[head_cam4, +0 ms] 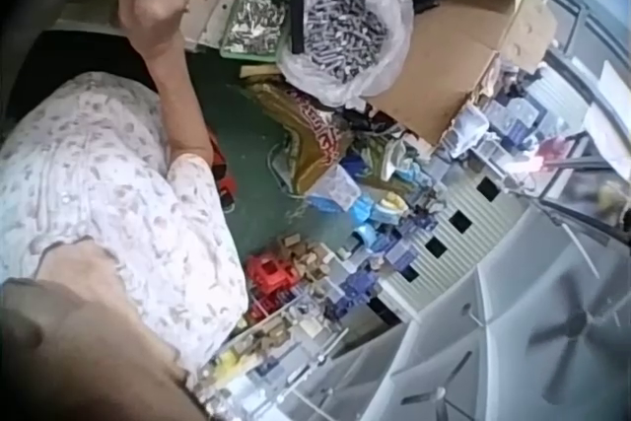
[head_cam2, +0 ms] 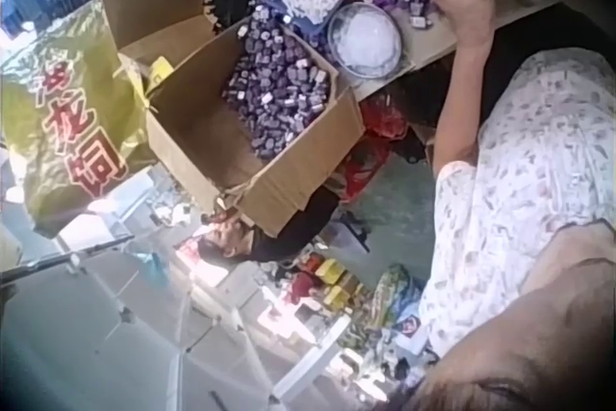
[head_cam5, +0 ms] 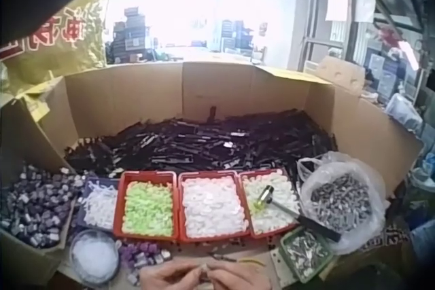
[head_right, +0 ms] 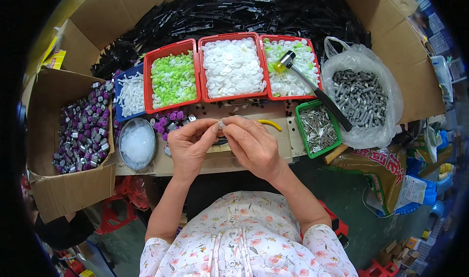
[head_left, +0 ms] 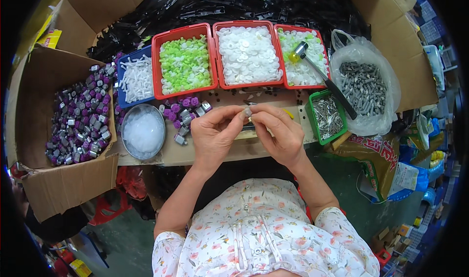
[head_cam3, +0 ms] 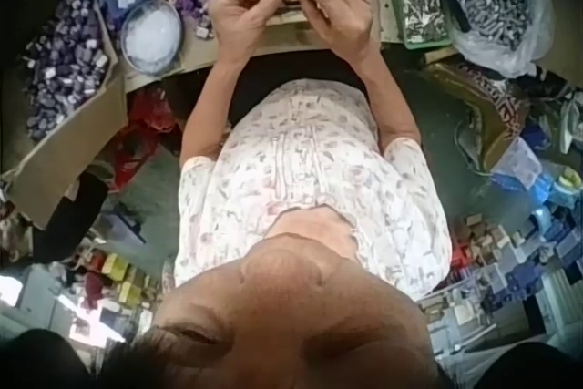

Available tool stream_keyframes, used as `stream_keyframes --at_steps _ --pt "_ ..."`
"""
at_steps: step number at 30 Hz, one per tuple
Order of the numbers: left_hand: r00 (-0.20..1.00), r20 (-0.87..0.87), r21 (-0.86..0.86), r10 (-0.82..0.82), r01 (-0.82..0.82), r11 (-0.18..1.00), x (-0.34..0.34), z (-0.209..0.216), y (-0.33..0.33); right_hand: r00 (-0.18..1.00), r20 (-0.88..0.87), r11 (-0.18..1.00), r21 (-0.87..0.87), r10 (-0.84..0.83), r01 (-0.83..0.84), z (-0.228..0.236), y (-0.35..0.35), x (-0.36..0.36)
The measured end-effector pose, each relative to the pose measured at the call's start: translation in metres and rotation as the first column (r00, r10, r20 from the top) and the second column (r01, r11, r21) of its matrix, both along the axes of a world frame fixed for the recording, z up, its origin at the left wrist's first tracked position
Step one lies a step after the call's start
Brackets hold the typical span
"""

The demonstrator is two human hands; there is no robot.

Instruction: Manually assembling small plastic and metal components at a factory workbench.

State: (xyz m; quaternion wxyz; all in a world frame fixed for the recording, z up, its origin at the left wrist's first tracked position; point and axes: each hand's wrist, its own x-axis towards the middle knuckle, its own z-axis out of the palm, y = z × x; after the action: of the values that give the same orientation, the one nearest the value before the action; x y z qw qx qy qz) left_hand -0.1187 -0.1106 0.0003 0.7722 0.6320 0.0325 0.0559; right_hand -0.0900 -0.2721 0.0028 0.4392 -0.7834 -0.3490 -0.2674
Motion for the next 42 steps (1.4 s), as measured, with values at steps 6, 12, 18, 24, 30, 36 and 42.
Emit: stream_keyframes --at_steps 6,12,18,24,30,36,42 --pt "1.0 0.026 0.102 0.013 -0.016 0.995 -0.002 -0.001 0.002 1.0 0.005 1.0 -0.017 -0.023 0.023 -0.001 0.004 -0.002" --pt "0.991 0.128 0.276 0.035 -0.069 0.959 -0.004 0.002 -0.001 0.996 0.089 0.99 -0.132 -0.032 0.043 -0.005 -0.001 -0.001" --pt "0.97 0.241 0.398 -0.016 -0.084 0.913 -0.003 -0.003 0.002 0.946 -0.319 0.987 0.161 0.054 -0.002 -0.003 -0.005 0.003" --pt "0.95 0.307 0.455 -0.058 -0.093 0.885 -0.012 -0.01 0.009 0.926 -0.352 0.989 0.1 0.135 -0.106 -0.006 -0.006 0.002" --pt "0.943 0.323 0.491 -0.084 -0.092 0.866 -0.018 -0.019 0.024 0.95 -0.276 0.989 0.018 0.148 -0.148 -0.019 0.004 -0.002" --pt "0.945 0.319 0.59 -0.072 -0.139 0.796 -0.022 -0.028 0.035 0.972 -0.202 0.98 -0.131 0.124 -0.152 -0.026 0.012 -0.003" --pt "0.878 0.468 0.747 -0.099 -0.333 0.575 -0.033 -0.043 0.041 0.977 -0.203 0.956 -0.268 0.066 -0.121 -0.035 0.016 -0.001"
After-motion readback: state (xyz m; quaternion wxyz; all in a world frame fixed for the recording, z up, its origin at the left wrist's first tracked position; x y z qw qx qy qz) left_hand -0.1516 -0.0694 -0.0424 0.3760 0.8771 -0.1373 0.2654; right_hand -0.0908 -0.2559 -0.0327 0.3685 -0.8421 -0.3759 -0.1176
